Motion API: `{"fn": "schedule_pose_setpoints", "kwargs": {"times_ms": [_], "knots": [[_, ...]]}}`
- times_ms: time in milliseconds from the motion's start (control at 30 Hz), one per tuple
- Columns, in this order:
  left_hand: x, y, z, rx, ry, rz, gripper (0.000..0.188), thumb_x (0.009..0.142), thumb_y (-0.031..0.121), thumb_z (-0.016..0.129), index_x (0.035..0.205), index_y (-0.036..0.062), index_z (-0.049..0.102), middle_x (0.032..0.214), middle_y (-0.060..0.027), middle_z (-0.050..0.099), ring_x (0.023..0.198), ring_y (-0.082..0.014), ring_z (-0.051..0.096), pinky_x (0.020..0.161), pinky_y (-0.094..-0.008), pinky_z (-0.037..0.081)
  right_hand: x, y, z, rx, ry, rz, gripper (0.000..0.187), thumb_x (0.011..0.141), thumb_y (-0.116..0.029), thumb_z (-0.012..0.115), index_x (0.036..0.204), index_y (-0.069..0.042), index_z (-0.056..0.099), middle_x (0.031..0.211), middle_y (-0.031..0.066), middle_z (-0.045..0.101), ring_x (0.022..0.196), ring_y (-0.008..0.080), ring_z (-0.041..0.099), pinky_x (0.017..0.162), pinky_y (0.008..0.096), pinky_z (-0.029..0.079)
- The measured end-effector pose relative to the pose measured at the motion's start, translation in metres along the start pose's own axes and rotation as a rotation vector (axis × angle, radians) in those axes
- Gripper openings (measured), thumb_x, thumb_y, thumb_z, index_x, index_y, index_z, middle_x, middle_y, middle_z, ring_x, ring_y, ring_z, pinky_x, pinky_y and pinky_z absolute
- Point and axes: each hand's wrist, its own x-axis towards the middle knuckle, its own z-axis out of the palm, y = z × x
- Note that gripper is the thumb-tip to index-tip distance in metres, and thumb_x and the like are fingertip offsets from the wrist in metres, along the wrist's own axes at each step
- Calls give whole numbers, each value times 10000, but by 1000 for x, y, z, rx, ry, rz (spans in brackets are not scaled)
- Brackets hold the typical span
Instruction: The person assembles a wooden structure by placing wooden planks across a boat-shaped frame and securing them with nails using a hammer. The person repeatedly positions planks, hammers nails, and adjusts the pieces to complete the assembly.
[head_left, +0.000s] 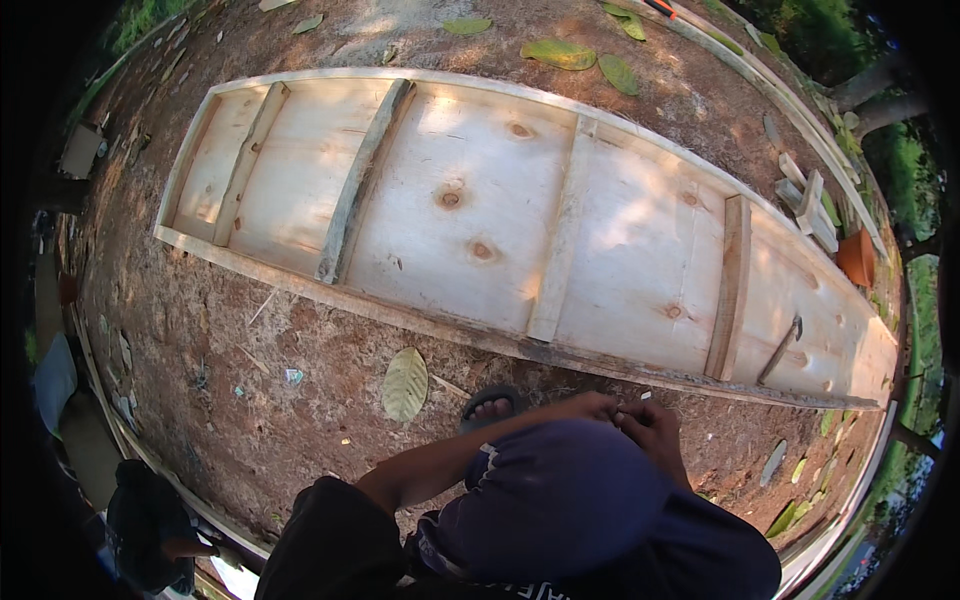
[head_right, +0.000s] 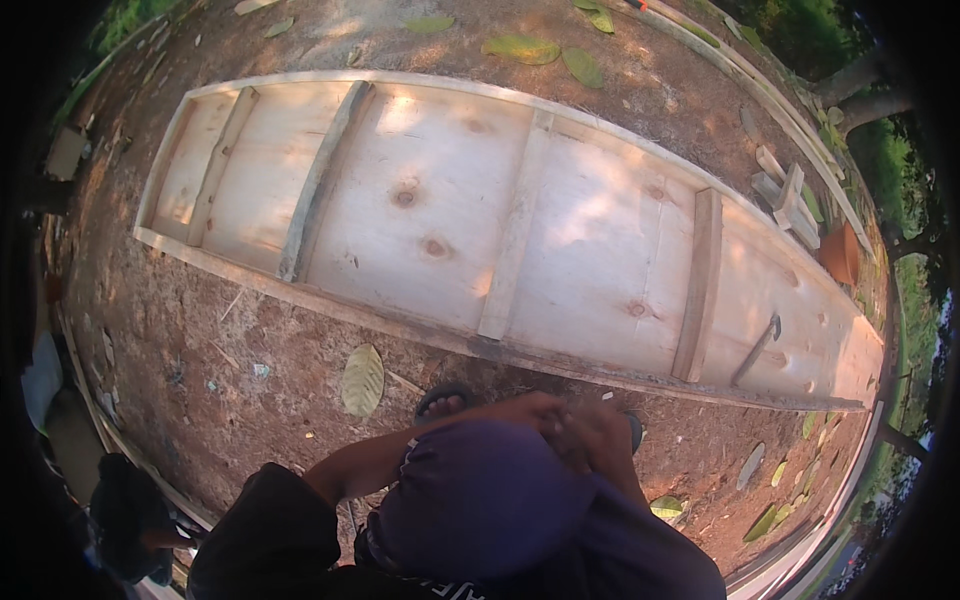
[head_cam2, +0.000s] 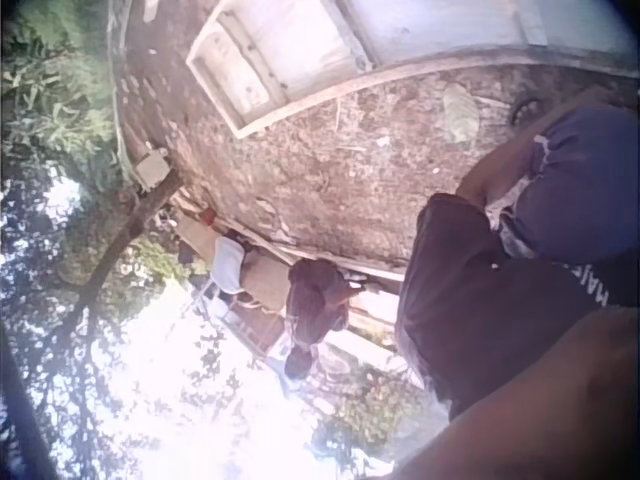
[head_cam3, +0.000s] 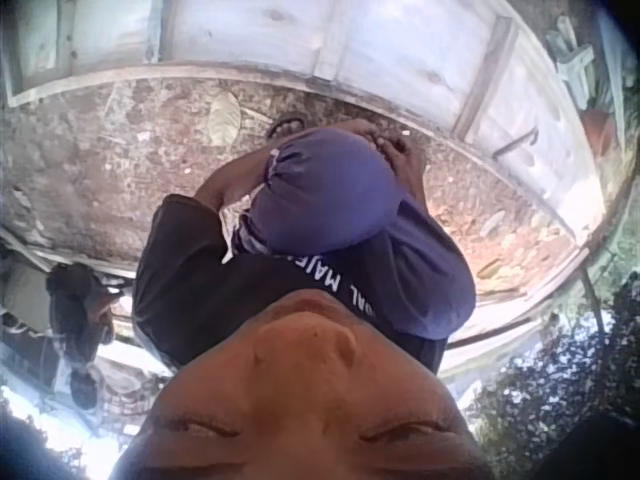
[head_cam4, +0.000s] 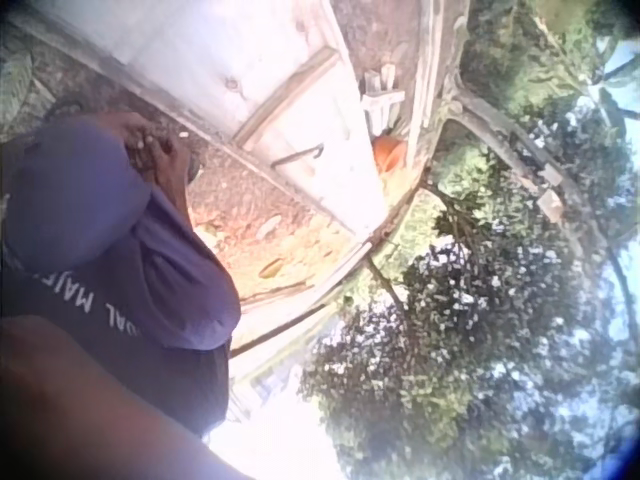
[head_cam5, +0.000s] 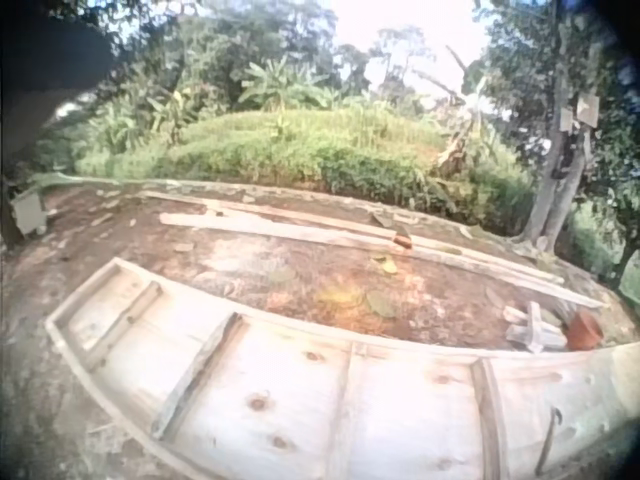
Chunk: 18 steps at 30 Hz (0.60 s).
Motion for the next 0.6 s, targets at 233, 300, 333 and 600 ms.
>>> {"fn": "schedule_pose_setpoints", "kwargs": {"times_ms": [233, 300, 333, 600], "knots": [[-7, 19, -7, -175, 310, -182, 167, 1010, 39, 534, 1159, -9, 592, 1128, -144, 668, 1071, -240, 673, 942, -357, 530, 41, 24, -12, 201, -94, -95, 261, 917, -162, 758, 1097, 24, 720, 937, 59, 731, 833, 100, 656, 763, 262, 530], [-22, 15, -22, -261, 402, -168, 234, 1011, 24, 517, 1240, -9, 547, 1094, -164, 679, 1032, -258, 687, 907, -387, 562, 59, 30, -23, 244, -78, -184, 279, 928, -211, 747, 1088, 15, 715, 928, 60, 723, 814, 114, 663, 744, 272, 532], [-21, 11, -23, -290, 472, -130, 247, 1008, 8, 512, 1253, -10, 532, 1065, -166, 681, 1005, -251, 691, 867, -387, 581, 64, 38, -38, 285, -60, -152, 301, 937, -249, 734, 1086, 11, 707, 924, 68, 717, 803, 132, 672, 729, 292, 538], [-121, -60, -105, -61, 417, -260, 307, 989, 52, 566, 1292, 17, 535, 1049, -112, 662, 958, -200, 667, 863, -363, 528, 96, 56, -112, 897, 116, 53, 188, 949, -122, 632, 1051, 34, 609, 877, 97, 686, 746, 168, 680, 651, 302, 558]]}}
